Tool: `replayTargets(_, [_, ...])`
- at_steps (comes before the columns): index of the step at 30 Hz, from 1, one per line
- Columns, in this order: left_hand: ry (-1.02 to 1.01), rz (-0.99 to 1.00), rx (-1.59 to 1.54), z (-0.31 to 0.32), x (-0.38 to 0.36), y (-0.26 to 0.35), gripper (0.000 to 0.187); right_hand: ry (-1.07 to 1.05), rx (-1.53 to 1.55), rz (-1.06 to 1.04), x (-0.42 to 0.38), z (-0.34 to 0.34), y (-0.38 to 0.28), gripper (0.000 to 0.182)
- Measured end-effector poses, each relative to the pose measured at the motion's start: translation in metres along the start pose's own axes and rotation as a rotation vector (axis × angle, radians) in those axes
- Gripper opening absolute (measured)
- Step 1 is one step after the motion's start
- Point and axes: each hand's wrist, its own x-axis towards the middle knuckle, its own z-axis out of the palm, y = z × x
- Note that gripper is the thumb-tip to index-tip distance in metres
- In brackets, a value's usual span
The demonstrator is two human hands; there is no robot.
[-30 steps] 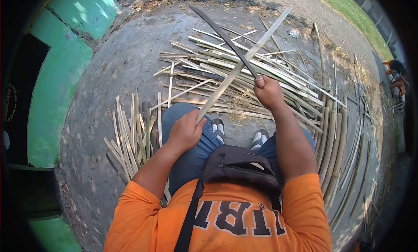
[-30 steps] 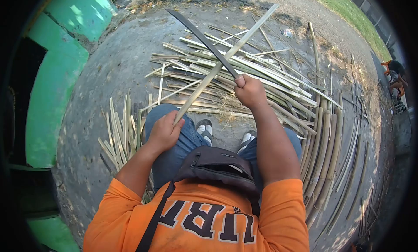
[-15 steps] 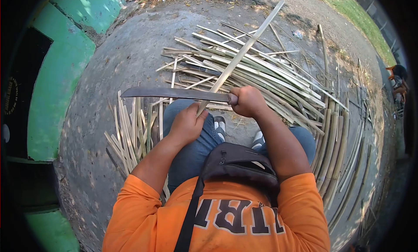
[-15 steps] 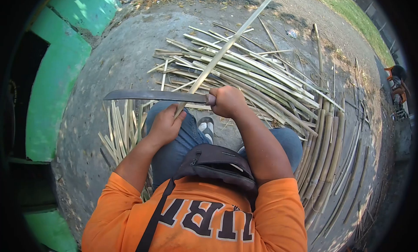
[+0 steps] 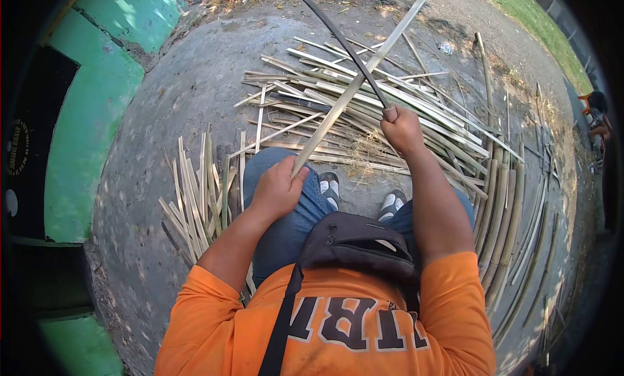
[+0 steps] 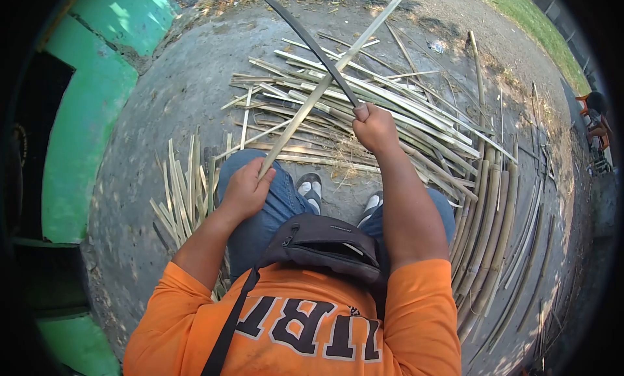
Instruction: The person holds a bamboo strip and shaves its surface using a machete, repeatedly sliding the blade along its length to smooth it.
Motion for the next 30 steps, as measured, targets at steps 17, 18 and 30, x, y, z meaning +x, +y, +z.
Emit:
replayTargets(17, [-0.006, 0.010, -0.001, -0.002, 0.002, -0.002, 0.027, -0.142, -0.188, -0.223, -0.015, 0.004, -0.032, 0.017])
replayTargets(18, [-0.010, 0.007, -0.011, -0.002, 0.002, 0.000, 0.027, -0.124, -0.159, -0.169, -0.011, 0.000, -0.027, 0.020])
replayTargets(30, [0.023, 0.052, 0.015, 0.002, 0.001, -0.003, 0.028, -0.202, -0.218, -0.454, -0.029, 0.009, -0.049, 0.009])
